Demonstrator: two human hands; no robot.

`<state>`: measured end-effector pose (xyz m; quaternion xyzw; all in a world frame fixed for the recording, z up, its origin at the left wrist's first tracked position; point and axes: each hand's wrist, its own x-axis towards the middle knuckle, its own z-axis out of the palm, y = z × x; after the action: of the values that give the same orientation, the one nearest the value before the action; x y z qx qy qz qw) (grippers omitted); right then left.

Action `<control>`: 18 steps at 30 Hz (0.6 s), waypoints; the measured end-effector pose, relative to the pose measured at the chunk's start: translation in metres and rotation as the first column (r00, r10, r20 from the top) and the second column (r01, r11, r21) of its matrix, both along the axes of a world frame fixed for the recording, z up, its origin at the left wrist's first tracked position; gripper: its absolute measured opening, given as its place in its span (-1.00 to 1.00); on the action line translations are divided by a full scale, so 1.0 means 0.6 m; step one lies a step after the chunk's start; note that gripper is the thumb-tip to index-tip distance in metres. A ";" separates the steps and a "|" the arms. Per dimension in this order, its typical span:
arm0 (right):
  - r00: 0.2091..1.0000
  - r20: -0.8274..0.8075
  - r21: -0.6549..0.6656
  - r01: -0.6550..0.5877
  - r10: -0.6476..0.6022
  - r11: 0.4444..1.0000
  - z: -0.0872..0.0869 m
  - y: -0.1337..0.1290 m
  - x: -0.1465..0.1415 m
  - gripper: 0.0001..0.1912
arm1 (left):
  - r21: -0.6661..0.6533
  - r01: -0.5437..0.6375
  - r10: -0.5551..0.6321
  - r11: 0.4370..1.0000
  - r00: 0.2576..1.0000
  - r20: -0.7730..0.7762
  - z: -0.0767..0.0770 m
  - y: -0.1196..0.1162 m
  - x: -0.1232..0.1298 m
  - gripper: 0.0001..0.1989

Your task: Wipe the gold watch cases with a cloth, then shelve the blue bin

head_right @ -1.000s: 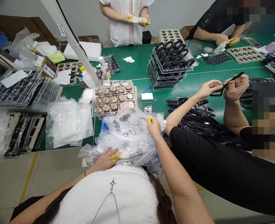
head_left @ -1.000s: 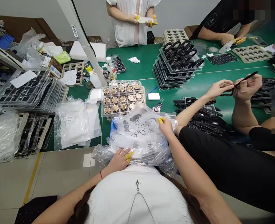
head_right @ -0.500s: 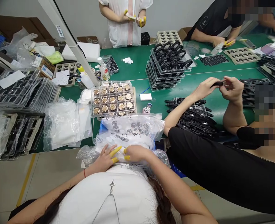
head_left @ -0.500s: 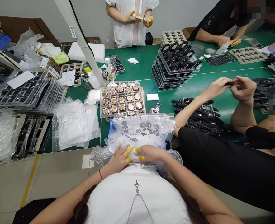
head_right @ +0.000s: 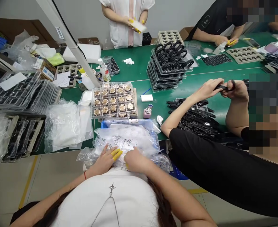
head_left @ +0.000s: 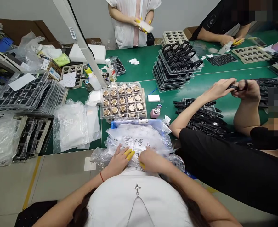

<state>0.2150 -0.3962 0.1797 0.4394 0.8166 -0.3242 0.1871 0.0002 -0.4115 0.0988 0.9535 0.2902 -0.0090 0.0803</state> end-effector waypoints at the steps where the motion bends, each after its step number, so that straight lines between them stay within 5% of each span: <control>1: 0.999 0.004 -0.011 0.032 -0.032 0.999 -0.005 0.018 0.009 -0.82 | -0.035 0.029 -0.030 0.999 0.999 -0.023 0.002 0.002 0.003 -0.68; 7: 0.873 0.183 0.250 0.403 -0.452 0.880 -0.084 0.147 0.058 -0.68 | -0.086 0.094 -0.099 0.992 0.994 -0.054 0.007 0.004 0.010 -0.78; 10: 0.802 0.167 0.375 0.486 -0.573 0.790 -0.115 0.139 0.059 -0.70 | -0.095 0.080 -0.085 0.992 0.995 -0.054 0.008 0.002 0.010 -0.78; 14: 0.715 0.078 0.527 0.562 -0.695 0.637 -0.122 0.120 0.094 -0.61 | -0.122 0.062 -0.069 0.991 0.996 -0.053 0.009 0.002 0.012 -0.77; 18: 0.724 0.026 0.497 0.589 -0.689 0.638 -0.113 0.123 0.140 -0.72 | -0.147 0.056 -0.064 0.988 0.997 -0.050 0.010 0.001 0.011 -0.77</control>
<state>0.2990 -0.3222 0.1116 0.7637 0.6333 -0.1197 0.0377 0.0071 -0.4107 0.1049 0.9528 0.2622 -0.0584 0.1413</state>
